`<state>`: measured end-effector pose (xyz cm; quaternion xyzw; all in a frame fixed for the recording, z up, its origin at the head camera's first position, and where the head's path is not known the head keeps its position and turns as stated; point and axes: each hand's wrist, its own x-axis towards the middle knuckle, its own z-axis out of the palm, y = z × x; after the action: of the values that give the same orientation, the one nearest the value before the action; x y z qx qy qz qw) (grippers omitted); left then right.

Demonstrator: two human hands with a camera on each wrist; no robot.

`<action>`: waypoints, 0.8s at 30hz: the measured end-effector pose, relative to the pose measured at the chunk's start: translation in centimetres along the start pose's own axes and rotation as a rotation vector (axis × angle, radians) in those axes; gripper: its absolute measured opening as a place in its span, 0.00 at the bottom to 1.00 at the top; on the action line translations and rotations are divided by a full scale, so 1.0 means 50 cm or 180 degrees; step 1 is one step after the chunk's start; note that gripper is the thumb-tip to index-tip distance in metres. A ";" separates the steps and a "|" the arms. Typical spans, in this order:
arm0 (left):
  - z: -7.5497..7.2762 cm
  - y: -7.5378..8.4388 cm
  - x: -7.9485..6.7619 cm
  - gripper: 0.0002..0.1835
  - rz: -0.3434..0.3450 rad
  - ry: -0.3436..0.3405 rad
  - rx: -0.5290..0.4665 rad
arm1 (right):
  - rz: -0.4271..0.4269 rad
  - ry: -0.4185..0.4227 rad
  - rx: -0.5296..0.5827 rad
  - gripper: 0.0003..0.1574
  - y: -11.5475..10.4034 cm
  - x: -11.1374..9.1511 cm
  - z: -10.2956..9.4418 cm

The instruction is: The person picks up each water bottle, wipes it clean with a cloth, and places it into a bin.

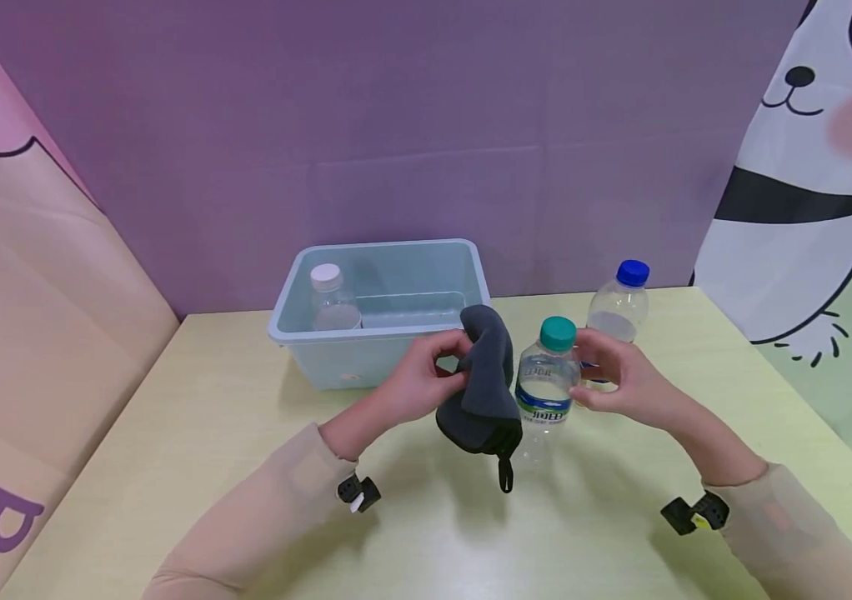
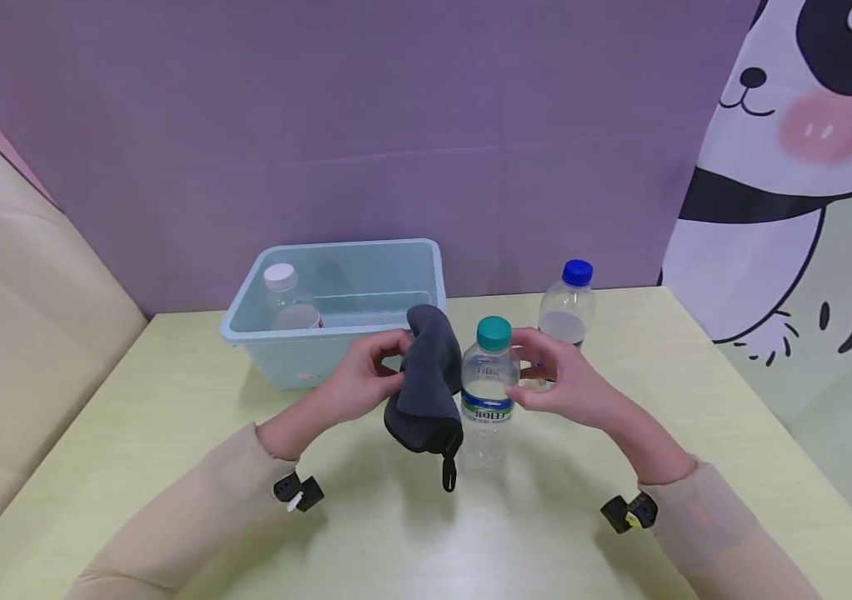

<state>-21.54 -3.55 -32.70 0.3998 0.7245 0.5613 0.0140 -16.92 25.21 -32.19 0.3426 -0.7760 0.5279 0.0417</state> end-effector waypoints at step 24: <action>-0.048 -0.015 -0.051 0.08 -0.0105 0.0174 0.0036 | 0.0449 0.0268 -0.0672 0.46 -0.015 0.002 0.021</action>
<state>-21.36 -7.02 -33.55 0.3723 0.7342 0.5677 0.0011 -16.25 24.13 -32.00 0.2583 -0.8470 0.4589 0.0728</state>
